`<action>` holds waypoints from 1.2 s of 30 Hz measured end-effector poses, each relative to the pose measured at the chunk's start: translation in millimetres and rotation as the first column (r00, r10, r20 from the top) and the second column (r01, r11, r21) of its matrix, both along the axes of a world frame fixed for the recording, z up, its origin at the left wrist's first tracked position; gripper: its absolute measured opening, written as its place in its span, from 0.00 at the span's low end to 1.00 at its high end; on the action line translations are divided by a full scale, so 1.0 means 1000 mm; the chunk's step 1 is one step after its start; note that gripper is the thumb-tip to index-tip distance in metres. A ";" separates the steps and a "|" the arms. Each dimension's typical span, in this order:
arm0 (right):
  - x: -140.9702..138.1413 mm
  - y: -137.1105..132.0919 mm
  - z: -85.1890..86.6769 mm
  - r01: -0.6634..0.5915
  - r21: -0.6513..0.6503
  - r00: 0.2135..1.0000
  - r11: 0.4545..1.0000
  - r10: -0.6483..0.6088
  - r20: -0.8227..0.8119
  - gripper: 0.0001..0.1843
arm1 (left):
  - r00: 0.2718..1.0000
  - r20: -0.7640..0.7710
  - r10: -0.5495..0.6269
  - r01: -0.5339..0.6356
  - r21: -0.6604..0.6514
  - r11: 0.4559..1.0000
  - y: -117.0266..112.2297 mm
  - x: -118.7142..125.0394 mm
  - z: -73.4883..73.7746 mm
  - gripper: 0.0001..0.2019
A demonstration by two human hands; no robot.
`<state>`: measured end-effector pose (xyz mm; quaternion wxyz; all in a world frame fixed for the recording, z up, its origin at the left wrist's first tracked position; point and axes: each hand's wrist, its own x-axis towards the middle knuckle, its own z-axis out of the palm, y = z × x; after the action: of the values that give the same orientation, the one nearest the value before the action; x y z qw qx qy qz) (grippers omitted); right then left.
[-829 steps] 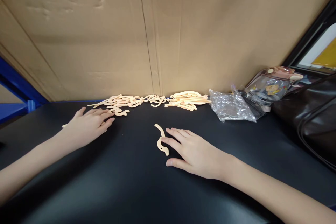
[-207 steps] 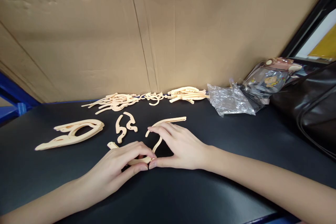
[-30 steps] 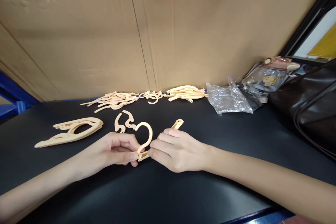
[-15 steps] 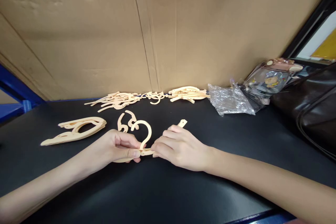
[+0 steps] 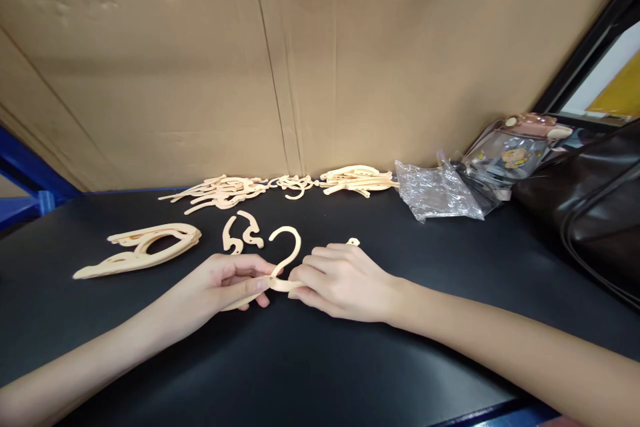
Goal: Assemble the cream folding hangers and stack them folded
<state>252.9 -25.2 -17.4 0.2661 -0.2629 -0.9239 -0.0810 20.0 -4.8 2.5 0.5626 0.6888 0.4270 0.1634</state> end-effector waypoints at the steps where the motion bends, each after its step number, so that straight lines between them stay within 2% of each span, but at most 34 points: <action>1: -0.001 -0.001 0.001 0.025 -0.025 1.000 0.999 -0.025 0.011 0.12 | 1.000 -0.004 -0.003 0.003 0.025 1.000 -0.001 0.001 0.000 0.15; 6: -0.005 -0.005 0.003 0.212 -0.015 0.977 0.977 -0.212 -0.006 0.10 | 0.996 0.055 0.073 -0.080 0.123 0.989 -0.010 0.006 0.000 0.18; 9: -0.006 -0.004 0.002 0.309 0.012 0.951 0.951 -0.309 -0.021 0.09 | 0.995 0.059 0.080 -0.093 0.256 0.962 -0.016 0.008 -0.006 0.19; 11: -0.004 -0.001 0.001 0.382 0.013 0.924 0.924 -0.382 -0.006 0.09 | 0.999 0.017 0.050 -0.053 0.394 0.918 -0.018 0.007 -0.011 0.18; 14: 0.001 0.005 0.002 0.522 -0.008 0.851 0.853 -0.521 0.061 0.09 | 0.996 -0.088 -0.005 0.056 0.590 0.805 -0.020 0.005 -0.015 0.18; 17: 0.004 0.009 0.004 0.636 -0.047 0.767 0.771 -0.623 0.154 0.11 | 0.982 -0.183 -0.053 0.167 0.693 0.701 -0.020 0.002 -0.017 0.20; 19: 0.004 0.009 0.005 0.669 -0.054 0.734 0.741 -0.647 0.204 0.12 | 0.975 -0.211 -0.066 0.200 0.713 0.672 -0.020 0.002 -0.016 0.21; 21: 0.004 0.009 0.006 0.667 -0.028 0.730 0.745 -0.646 0.225 0.12 | 0.971 -0.230 -0.061 0.213 0.724 0.656 -0.019 0.001 -0.017 0.22; 23: 0.004 0.008 0.005 0.634 0.016 0.752 0.773 -0.621 0.220 0.13 | 0.959 -0.281 -0.049 0.250 0.747 0.617 -0.017 0.000 -0.019 0.22; 26: 0.004 0.009 0.004 0.597 0.036 0.778 0.801 -0.590 0.216 0.14 | 0.915 -0.403 0.006 0.346 0.793 0.501 -0.013 -0.003 -0.022 0.25; 29: 0.005 0.011 0.002 0.630 -0.040 0.762 0.776 -0.607 0.225 0.10 | 0.886 -0.461 0.055 0.401 0.819 0.411 -0.010 -0.006 -0.023 0.27; 32: 0.005 0.011 -0.001 0.628 -0.089 0.772 0.773 -0.604 0.200 0.08 | 0.891 -0.449 0.058 0.393 0.830 0.397 -0.009 -0.006 -0.023 0.28; 36: 0.006 0.010 -0.003 0.513 -0.083 0.858 0.854 -0.510 0.064 0.06 | 0.916 -0.399 0.035 0.349 0.838 0.420 -0.010 -0.006 -0.022 0.31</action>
<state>259.0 -14.8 -20.5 0.2034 -0.5099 -0.8287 -0.1088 14.3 -14.5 -19.5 0.0359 0.9353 0.3010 0.1826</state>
